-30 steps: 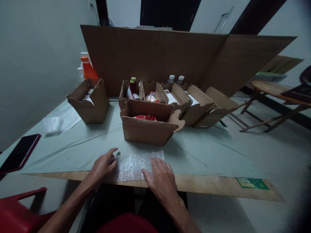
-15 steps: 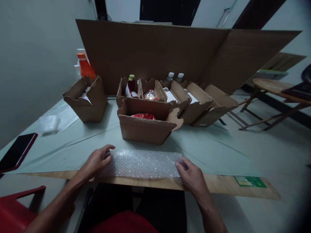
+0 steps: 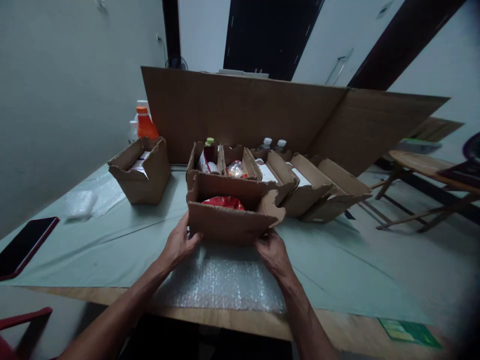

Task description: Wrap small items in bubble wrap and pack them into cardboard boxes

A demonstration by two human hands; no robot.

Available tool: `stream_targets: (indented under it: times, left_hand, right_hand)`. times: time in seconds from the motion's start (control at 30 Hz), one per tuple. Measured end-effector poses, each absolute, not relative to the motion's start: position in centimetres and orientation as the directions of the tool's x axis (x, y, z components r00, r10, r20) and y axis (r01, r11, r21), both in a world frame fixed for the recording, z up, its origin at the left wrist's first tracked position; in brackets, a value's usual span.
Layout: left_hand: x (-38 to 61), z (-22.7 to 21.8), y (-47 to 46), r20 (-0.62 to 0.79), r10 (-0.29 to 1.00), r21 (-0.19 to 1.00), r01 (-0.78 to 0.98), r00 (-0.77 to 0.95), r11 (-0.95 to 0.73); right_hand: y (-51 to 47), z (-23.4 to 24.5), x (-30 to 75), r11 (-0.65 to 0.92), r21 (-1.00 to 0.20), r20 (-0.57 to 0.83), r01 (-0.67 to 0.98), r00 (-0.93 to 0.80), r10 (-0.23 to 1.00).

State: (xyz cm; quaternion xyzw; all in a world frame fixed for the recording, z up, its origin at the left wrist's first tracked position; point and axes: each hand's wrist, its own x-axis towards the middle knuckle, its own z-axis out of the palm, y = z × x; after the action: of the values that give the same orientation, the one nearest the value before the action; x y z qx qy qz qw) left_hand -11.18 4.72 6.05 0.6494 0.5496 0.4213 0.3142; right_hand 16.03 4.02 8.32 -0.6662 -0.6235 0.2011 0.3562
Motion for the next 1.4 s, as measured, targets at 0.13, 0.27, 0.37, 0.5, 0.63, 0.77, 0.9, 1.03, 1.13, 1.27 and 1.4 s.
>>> stream_targets:
  times: [0.13,0.27,0.37,0.5,0.63,0.77,0.9,1.03,1.13,1.27,1.4]
  left_hand:
    - [-11.4,5.3,4.1,0.238,0.967,0.844,0.512,-0.095,-0.158]
    - [-11.6,5.1,5.0,0.237,0.964,0.830,0.541,-0.122,-0.136]
    - [-12.1,4.7,5.4,0.265,0.961,0.795,0.583,-0.086,-0.167]
    - [-13.7,4.6,2.9,0.375,0.922,0.719,0.659,-0.103,-0.219]
    - [-13.4,4.5,-2.0,0.458,0.888,0.605,0.720,0.035,-0.340]
    - [-10.8,3.0,-5.0,0.388,0.838,0.489,0.685,0.383,-0.540]
    - [-10.4,1.6,-5.3,0.304,0.838,0.445,0.710,0.453,-0.545]
    - [-11.7,1.5,-5.4,0.269,0.837,0.463,0.698,0.477,-0.547]
    - [-12.6,1.6,-5.3,0.280,0.845,0.484,0.693,0.456,-0.534]
    - [-15.4,1.8,-4.6,0.347,0.904,0.391,0.838,0.249,-0.381]
    - [-18.4,1.9,-4.4,0.290,0.951,0.253,0.950,0.105,-0.182]
  right_hand:
    - [4.8,7.6,15.4,0.061,-0.726,0.199,0.685,0.124,0.972]
    - [5.5,7.1,14.4,0.062,-0.727,0.202,0.684,0.126,0.971]
    - [6.0,7.6,15.3,0.067,-0.728,0.177,0.682,0.093,0.980]
    - [3.6,9.6,18.9,0.102,-0.715,0.231,0.692,0.096,0.968]
    - [-2.5,10.9,17.4,0.244,-0.516,0.504,0.821,0.060,0.862]
    - [-6.3,8.1,9.7,0.524,-0.325,0.328,0.787,-0.426,0.843]
    - [-6.0,3.4,9.8,0.481,-0.220,0.212,0.849,-0.439,0.873]
    - [-6.3,0.9,19.2,0.292,-0.082,0.287,0.953,-0.258,0.923]
    - [-6.8,1.3,24.7,0.117,-0.056,0.381,0.992,-0.088,0.920]
    - [-5.2,3.1,24.4,0.168,-0.159,0.405,0.973,-0.091,0.910]
    - [-1.9,3.6,21.0,0.263,-0.218,0.288,0.940,-0.196,0.937]
